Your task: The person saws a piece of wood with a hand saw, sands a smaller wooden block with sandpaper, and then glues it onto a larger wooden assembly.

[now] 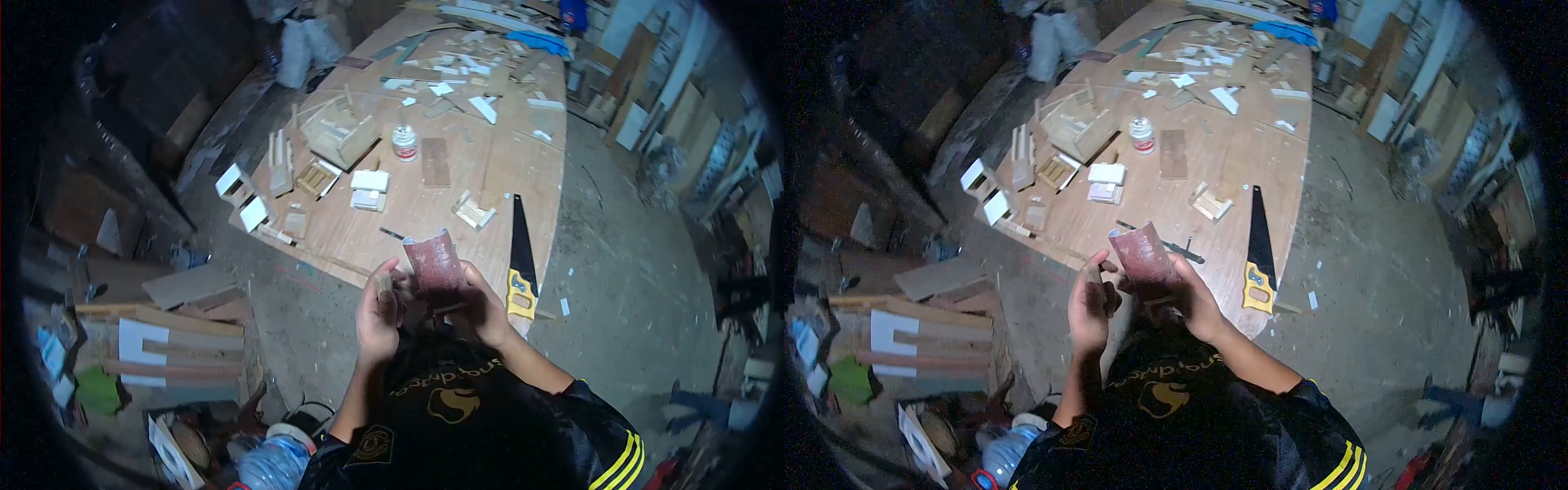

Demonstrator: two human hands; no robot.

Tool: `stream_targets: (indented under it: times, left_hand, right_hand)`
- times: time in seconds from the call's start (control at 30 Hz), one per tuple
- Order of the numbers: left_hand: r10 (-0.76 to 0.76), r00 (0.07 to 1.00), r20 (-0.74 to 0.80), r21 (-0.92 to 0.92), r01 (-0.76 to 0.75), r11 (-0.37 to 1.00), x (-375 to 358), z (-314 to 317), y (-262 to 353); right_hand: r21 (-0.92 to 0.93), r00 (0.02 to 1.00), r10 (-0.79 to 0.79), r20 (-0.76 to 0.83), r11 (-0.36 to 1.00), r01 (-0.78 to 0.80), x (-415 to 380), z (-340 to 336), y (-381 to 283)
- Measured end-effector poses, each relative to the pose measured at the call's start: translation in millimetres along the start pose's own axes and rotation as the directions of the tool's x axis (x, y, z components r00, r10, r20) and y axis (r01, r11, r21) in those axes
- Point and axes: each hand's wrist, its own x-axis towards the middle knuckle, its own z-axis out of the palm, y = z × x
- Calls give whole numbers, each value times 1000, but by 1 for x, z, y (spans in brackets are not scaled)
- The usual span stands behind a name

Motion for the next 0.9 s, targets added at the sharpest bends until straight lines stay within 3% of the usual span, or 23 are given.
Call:
stream_targets:
  times: [0.03, 0.07, 0.1, 0.13, 0.2, 0.23, 0.27, 0.3, 0.4, 0.43, 0.5, 0.53, 0.57, 0.6, 0.67, 0.83, 0.9]
  left_hand:
    - [-53, 994, 93, -44, 58, 997, 2, -5, 2]
    - [-61, 990, 131, -53, 68, 996, 3, -12, 0]
    - [-50, 979, 200, 34, 44, 998, 5, -20, -5]
    - [-39, 963, 267, 118, 8, 993, 7, -23, -8]
    - [-61, 956, 287, 96, 34, 995, 7, -20, 5]
    - [-101, 927, 361, -274, 209, 939, 9, -21, 9]
    - [-115, 890, 441, -579, 380, 721, 10, -25, 11]
    - [-29, 905, 425, 52, 7, 999, 15, -33, 3]
    - [-60, 887, 458, 4, 65, 998, 23, -40, 10]
    - [-60, 876, 479, 0, 68, 998, 24, -42, 12]
    - [-167, 839, 519, -74, 238, 968, 24, -44, 16]
    - [-167, 825, 540, -73, 244, 967, 25, -44, 13]
    - [-99, 861, 499, -32, 132, 991, 24, -45, 9]
    - [-22, 888, 460, 12, 19, 1000, 24, -46, 7]
    - [-68, 886, 459, 51, 50, 997, 22, -42, 25]
    - [-100, 865, 492, 99, 58, 993, 26, -48, 26]
    - [-90, 833, 546, 97, 43, 994, 29, -53, 22]
  right_hand:
    - [329, 995, 101, 14, 939, -100, -1, -3, -3]
    - [620, 982, 181, 56, 764, -176, -2, -5, -5]
    - [665, 967, 253, 2, 722, -191, -2, -5, -6]
    - [659, 968, 248, -35, 734, -164, -6, 0, -8]
    - [139, 960, 218, -178, 971, -194, -12, 13, -11]
    - [154, 959, 235, -159, 965, -211, -12, 15, -10]
    - [150, 956, 229, -180, 967, -204, -13, 23, -12]
    - [125, 958, 183, -219, 979, -159, -13, 33, -17]
    - [158, 953, 124, -278, 984, -82, -16, 57, -17]
    - [239, 949, 124, -288, 969, -54, -17, 62, -12]
    - [309, 939, 116, -324, 951, -10, -22, 69, -8]
    - [428, 952, 171, -255, 903, -48, -26, 70, -8]
    - [539, 961, 215, -176, 838, -89, -29, 73, -7]
    - [536, 958, 208, -199, 841, -72, -30, 76, -7]
    - [81, 930, 156, -333, 987, -136, -32, 85, -8]
    - [-61, 892, 40, -449, 995, -76, -31, 109, -12]
    - [21, 874, 155, -461, 986, -163, -29, 113, -15]
